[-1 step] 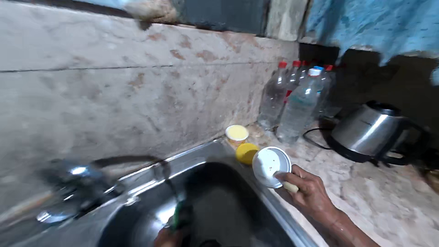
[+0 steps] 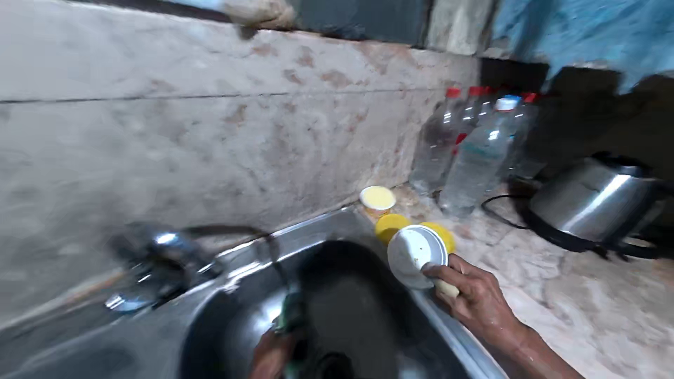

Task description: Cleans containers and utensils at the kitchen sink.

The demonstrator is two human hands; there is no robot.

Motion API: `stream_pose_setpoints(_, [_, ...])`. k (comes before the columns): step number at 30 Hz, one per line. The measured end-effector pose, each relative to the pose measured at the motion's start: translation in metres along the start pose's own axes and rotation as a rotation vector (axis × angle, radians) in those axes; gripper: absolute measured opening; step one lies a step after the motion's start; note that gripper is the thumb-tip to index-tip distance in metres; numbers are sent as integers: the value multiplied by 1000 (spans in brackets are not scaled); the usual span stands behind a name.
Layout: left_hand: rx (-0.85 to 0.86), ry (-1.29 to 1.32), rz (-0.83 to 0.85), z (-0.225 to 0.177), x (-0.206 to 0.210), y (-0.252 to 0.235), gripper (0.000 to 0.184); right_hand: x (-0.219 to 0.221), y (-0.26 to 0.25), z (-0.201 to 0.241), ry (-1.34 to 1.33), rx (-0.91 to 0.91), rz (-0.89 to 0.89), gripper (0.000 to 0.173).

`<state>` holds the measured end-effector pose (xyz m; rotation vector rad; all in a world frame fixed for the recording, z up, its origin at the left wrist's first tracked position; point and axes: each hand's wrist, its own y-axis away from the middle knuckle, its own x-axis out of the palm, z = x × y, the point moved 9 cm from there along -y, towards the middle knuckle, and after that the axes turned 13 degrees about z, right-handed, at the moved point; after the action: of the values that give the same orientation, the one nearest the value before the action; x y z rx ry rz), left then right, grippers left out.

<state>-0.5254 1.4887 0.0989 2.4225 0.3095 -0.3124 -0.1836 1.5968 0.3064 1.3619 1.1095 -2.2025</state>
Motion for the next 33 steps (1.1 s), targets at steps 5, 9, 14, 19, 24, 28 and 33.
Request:
stream_pose_setpoints(5, [-49,627,-100,16,-5,31,26,111,-33,149,-270,-244,342,23])
stream_pose_setpoints(9, [-53,977,-104,25,-6,36,12,153,-70,213,-318,-255,491,23])
stream_pose_setpoints(14, [-4,1021,-9,13,-13,35,21,151,-84,211,-260,-259,406,21])
stream_pose_setpoints(19, [126,1086,70,7,-6,39,25,135,-78,209,-255,-302,429,23])
stream_pose_setpoints(24, [164,1170,124,-4,1,43,30,128,-78,200,-295,-328,408,22])
stream_pose_setpoints(28, [202,1266,185,-15,5,27,58,127,-84,184,-295,-255,407,27])
stream_pose_setpoints(33, [174,1214,116,-14,0,35,35,124,-87,191,-317,-260,393,25])
